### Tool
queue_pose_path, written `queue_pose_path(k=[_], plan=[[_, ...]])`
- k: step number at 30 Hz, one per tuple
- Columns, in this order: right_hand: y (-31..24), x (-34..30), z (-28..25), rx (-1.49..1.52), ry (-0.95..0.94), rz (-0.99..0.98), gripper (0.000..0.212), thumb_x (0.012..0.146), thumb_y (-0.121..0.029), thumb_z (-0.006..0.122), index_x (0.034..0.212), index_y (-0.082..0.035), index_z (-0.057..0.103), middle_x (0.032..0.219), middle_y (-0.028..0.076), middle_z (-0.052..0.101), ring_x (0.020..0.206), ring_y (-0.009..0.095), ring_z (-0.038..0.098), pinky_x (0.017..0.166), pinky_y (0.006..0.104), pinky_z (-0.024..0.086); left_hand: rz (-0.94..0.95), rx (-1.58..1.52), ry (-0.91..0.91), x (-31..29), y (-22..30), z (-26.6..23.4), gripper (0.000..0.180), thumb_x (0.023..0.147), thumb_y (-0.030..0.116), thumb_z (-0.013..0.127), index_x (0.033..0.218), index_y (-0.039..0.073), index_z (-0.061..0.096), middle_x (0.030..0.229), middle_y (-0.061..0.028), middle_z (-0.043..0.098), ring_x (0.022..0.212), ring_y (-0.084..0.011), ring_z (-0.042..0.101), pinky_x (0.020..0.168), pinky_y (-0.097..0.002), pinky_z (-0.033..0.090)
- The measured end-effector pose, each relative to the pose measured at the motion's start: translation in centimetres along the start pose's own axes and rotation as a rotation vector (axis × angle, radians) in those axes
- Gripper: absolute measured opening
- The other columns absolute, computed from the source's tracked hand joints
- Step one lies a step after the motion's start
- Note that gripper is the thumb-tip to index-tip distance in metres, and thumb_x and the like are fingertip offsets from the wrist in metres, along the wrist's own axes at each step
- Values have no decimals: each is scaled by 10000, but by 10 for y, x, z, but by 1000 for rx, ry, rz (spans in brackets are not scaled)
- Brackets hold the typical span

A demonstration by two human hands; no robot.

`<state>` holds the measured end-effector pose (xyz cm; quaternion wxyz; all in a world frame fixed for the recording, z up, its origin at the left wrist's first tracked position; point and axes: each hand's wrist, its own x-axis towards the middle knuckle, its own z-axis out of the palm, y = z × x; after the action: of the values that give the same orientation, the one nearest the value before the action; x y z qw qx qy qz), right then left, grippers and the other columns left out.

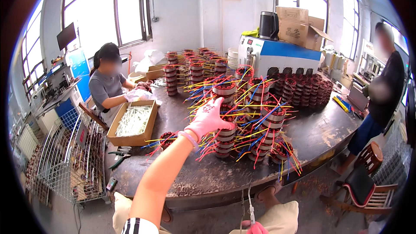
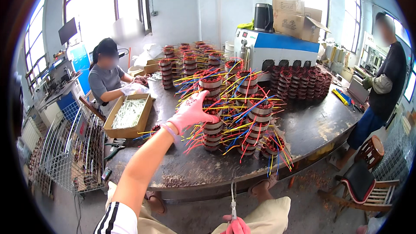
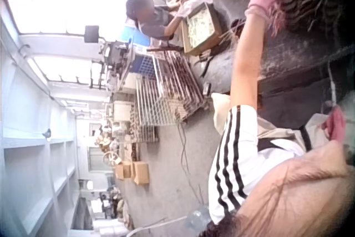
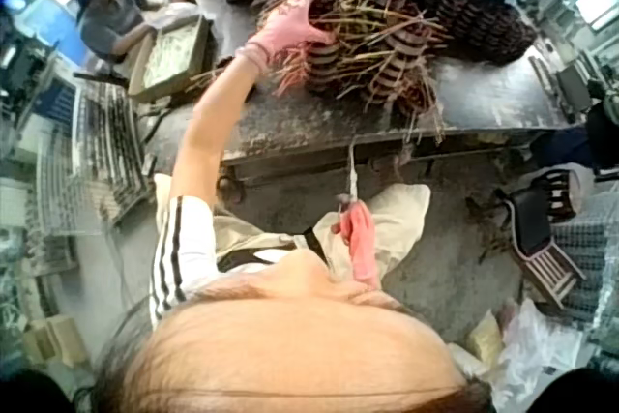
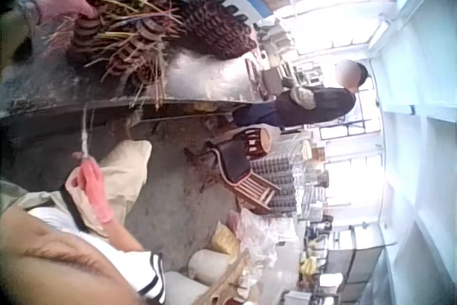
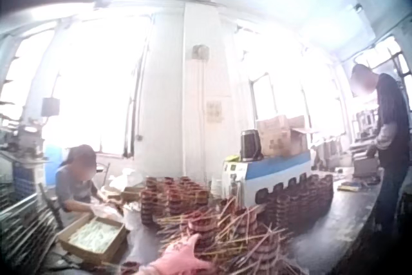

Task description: The person uses a lighter to melt and fuse the ends of multi-colored wires attached to copper coil components while holding the components by hand over a workbench.

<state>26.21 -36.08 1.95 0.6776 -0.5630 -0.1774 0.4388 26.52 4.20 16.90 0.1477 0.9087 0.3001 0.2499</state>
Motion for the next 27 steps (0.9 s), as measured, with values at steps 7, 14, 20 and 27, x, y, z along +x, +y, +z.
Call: queue_pose_path(k=[7, 14, 20, 27], plan=[[-2, -6, 21, 40, -64, 75, 363, 1068, -290, 432, 1143, 3, 632, 579, -58, 365, 478, 61, 330, 580, 259, 475, 29, -25, -15, -123, -31, -51, 1029, 602, 480, 890, 1419, 12, 475, 1326, -212, 554, 1240, -362, 547, 1045, -400, 445], [21, 6, 59, 2, -215, 238, 394, 1064, -289, 464, 1210, 53, 596, 591, -51, 389, 507, 65, 373, 586, 254, 476, -188, 11, -138, -258, -124, -15, 995, 607, 454, 887, 1418, 37, 490, 1374, -212, 524, 1250, -384, 535, 1049, -433, 445], [40, 16, 63, -54, -313, 420, 379, 1069, -250, 448, 1269, 55, 553, 616, -31, 435, 551, 69, 401, 692, 299, 516, -126, 98, -84, -283, -152, 20, 977, 590, 423, 879, 1404, 46, 492, 1321, -253, 524, 1185, -426, 544, 1017, -472, 450], [45, 17, 72, -183, -310, 482, 390, 1063, -265, 460, 1256, 57, 565, 609, -37, 434, 536, 61, 406, 673, 285, 521, -91, 73, -111, -278, -156, 19, 998, 599, 443, 872, 1407, 10, 475, 1374, -225, 514, 1246, -402, 520, 1061, -472, 419]])
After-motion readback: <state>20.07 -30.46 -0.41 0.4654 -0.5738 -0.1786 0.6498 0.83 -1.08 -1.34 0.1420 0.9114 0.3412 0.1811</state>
